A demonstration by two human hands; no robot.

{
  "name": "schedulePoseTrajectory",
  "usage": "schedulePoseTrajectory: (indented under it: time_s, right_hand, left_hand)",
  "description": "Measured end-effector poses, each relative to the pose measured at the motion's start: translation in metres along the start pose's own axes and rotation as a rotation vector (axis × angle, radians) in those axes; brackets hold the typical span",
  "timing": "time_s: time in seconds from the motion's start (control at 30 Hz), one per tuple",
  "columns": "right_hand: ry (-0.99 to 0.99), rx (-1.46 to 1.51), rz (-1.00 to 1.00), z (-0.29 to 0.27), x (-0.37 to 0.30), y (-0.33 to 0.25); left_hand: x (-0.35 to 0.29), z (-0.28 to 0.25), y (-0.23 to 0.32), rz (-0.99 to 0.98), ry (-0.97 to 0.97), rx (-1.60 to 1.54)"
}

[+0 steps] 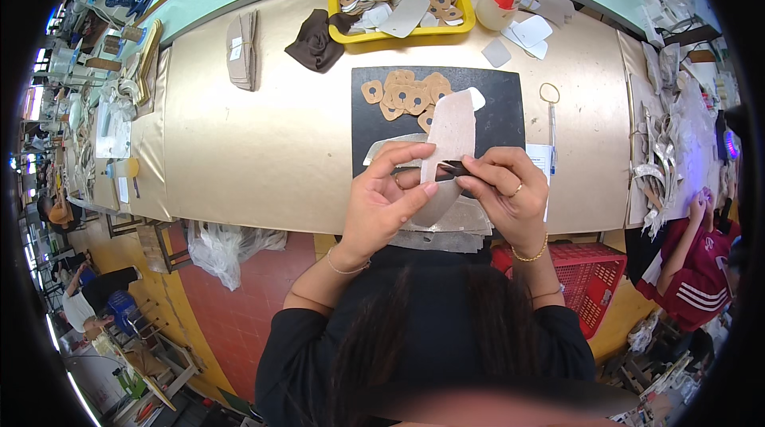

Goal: The person uses small scissors to trim the edges of light-colored fabric pieces on a black cutting mat. They handle each piece individually, snipping along the edges and placing trimmed pieces back on the mat.

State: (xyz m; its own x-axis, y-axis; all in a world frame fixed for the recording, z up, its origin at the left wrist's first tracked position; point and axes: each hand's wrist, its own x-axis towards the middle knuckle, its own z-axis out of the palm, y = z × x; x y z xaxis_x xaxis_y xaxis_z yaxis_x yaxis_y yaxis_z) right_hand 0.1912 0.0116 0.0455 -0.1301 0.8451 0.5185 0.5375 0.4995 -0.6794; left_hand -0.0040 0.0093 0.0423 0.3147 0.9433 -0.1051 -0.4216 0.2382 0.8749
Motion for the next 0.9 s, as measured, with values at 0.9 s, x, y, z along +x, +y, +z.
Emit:
schedulePoseTrajectory:
  time_s: [0.9]
  right_hand:
    - [-0.035,-0.006,-0.070,-0.0050,0.0020,0.0008]
  left_hand:
    - [-0.0012,0.0023,0.0009,0.043,0.006,0.034]
